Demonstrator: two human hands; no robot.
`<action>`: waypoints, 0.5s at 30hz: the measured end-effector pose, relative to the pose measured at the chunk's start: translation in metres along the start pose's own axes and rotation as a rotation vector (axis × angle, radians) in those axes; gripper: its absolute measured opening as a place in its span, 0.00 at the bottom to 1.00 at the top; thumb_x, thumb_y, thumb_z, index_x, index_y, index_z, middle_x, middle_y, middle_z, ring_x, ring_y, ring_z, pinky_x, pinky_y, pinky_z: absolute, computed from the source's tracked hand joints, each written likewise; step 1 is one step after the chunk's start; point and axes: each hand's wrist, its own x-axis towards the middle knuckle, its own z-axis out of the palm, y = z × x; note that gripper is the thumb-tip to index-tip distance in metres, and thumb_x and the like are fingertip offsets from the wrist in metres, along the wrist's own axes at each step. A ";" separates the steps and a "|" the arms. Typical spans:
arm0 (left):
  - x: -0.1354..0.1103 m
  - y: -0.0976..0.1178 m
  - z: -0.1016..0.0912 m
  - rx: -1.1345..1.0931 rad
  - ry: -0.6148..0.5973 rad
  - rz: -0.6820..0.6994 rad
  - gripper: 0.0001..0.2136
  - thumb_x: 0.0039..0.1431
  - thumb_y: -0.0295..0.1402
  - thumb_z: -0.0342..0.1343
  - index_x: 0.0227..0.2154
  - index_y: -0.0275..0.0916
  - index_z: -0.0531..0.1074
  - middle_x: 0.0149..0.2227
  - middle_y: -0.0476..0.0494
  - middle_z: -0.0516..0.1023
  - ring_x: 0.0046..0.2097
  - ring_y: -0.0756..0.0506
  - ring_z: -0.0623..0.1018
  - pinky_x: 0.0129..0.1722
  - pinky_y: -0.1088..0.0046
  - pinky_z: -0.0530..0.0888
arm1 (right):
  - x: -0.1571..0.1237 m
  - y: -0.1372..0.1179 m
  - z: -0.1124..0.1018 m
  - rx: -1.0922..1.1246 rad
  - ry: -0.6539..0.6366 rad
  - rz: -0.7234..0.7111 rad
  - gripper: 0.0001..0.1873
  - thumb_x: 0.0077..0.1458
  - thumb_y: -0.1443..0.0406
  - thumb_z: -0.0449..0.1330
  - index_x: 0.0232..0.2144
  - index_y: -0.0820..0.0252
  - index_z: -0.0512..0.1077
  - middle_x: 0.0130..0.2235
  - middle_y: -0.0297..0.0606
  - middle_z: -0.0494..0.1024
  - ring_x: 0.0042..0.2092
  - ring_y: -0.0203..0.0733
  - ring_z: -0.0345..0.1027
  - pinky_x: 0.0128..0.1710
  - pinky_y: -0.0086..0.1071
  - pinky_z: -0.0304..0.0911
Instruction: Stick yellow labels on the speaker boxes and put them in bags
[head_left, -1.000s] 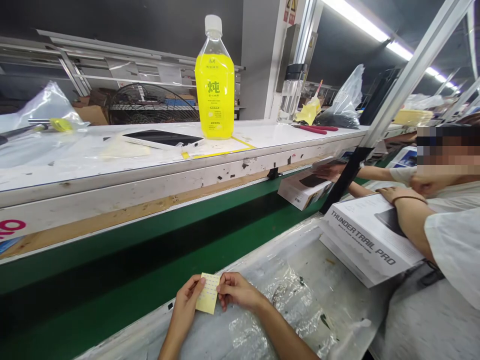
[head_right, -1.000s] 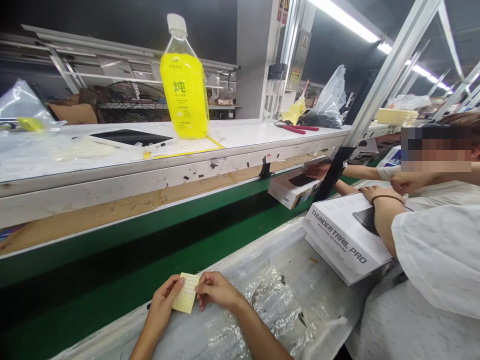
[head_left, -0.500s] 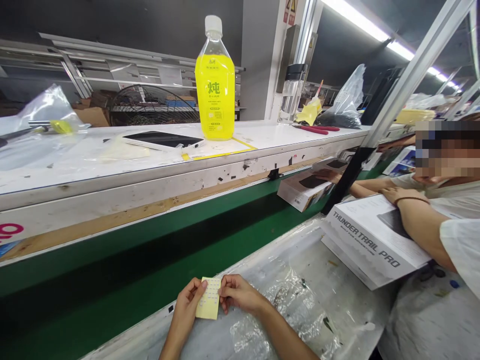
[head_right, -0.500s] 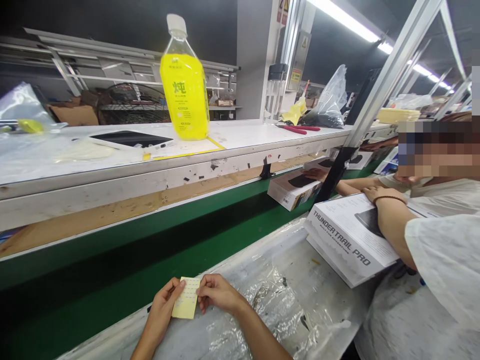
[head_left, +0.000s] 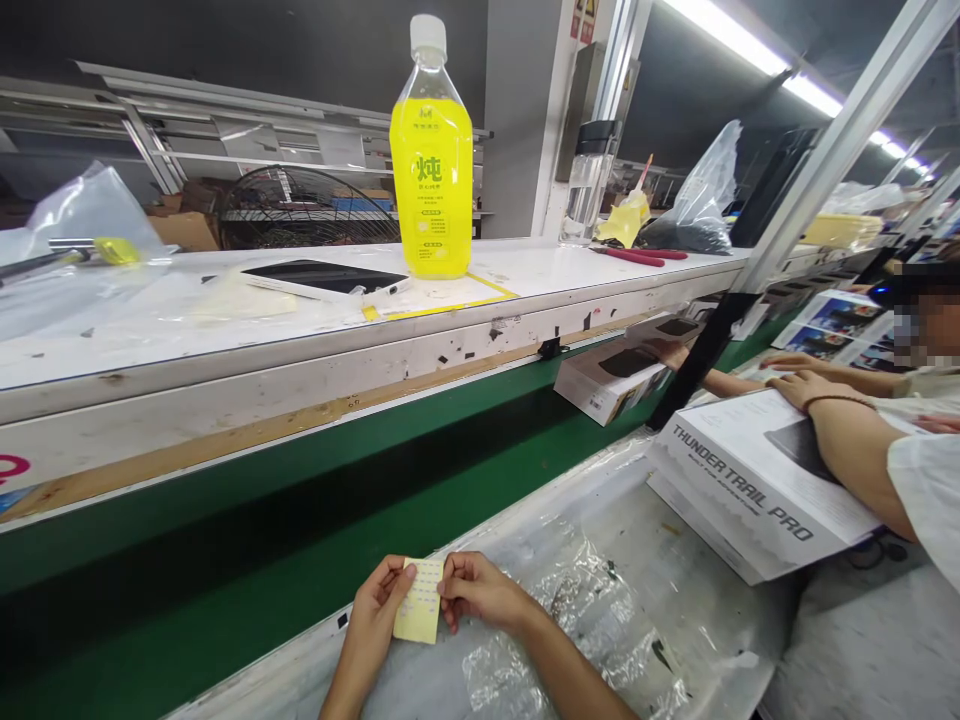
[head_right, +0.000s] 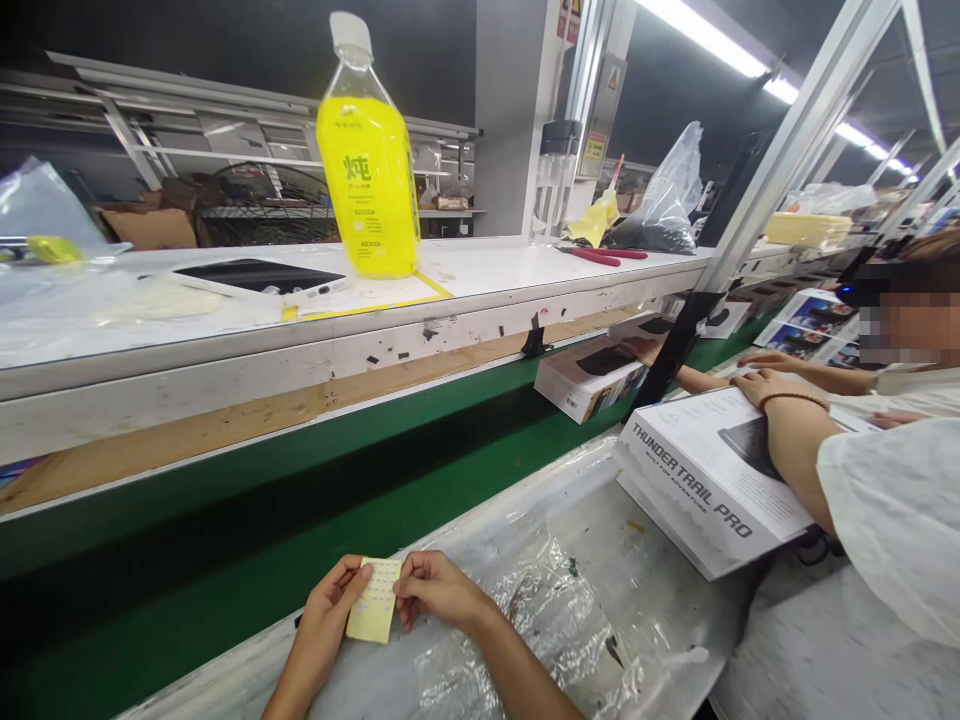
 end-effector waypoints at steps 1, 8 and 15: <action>0.000 -0.001 0.000 0.001 0.000 -0.001 0.21 0.55 0.54 0.67 0.33 0.39 0.75 0.30 0.46 0.80 0.30 0.46 0.74 0.30 0.73 0.72 | 0.000 0.000 0.000 -0.004 0.000 -0.001 0.25 0.44 0.52 0.76 0.27 0.60 0.66 0.23 0.29 0.75 0.21 0.32 0.66 0.24 0.29 0.66; 0.004 -0.008 -0.005 -0.066 0.022 0.015 0.18 0.58 0.51 0.66 0.36 0.40 0.75 0.35 0.45 0.80 0.32 0.47 0.75 0.31 0.73 0.72 | -0.003 -0.004 0.001 -0.062 0.008 -0.004 0.25 0.45 0.51 0.74 0.32 0.60 0.69 0.25 0.30 0.75 0.23 0.33 0.68 0.25 0.31 0.68; 0.006 -0.011 -0.006 -0.087 0.034 0.012 0.18 0.58 0.50 0.67 0.39 0.41 0.75 0.32 0.48 0.78 0.32 0.47 0.74 0.31 0.75 0.69 | -0.008 -0.021 0.003 -0.234 0.071 -0.053 0.25 0.47 0.47 0.71 0.34 0.60 0.71 0.29 0.34 0.77 0.26 0.38 0.71 0.28 0.35 0.71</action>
